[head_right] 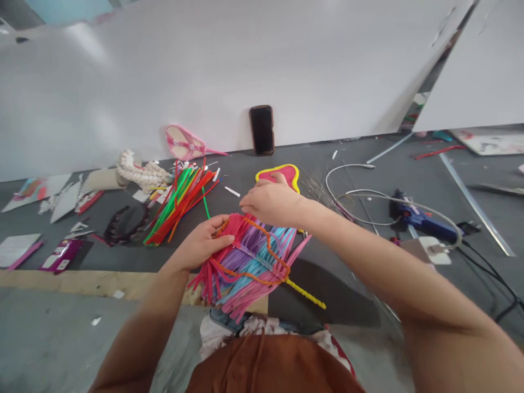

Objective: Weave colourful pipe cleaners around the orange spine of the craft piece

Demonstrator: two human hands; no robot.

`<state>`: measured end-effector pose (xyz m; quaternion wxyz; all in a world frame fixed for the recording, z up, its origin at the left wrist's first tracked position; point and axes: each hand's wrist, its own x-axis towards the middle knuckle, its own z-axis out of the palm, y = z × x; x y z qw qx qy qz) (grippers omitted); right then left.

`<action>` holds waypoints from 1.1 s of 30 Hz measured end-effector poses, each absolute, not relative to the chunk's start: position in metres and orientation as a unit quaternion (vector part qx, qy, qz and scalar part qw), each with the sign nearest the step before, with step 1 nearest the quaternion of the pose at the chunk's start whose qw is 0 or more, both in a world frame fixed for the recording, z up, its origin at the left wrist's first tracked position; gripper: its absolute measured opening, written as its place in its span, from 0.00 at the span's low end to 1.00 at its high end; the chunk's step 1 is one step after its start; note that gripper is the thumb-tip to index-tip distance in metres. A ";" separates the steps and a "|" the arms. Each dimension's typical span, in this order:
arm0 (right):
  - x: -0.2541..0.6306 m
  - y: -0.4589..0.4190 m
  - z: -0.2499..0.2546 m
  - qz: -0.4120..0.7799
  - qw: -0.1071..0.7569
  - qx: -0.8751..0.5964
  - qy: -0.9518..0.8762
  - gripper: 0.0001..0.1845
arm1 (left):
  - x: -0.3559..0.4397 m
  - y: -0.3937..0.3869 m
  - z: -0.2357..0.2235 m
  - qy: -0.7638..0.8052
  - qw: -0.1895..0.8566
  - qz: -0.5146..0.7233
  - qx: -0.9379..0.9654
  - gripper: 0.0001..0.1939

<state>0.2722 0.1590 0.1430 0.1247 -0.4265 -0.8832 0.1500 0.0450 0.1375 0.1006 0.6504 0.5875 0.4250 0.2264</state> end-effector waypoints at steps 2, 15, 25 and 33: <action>0.268 0.164 0.151 0.165 0.029 -0.430 -0.887 0.16 | 0.047 0.135 0.102 0.423 0.647 0.220 0.596 0.24; 0.263 0.165 0.166 0.176 -0.033 -0.436 -0.882 0.12 | 0.051 0.135 0.100 0.429 0.649 0.198 0.596 0.23; 0.236 0.141 0.136 -0.005 0.132 -0.478 -0.868 0.16 | 0.055 0.138 0.087 0.431 0.688 0.242 0.531 0.23; 0.238 0.119 0.148 -0.039 0.017 -0.534 -0.844 0.12 | 0.051 0.135 0.079 0.454 0.705 0.290 0.461 0.25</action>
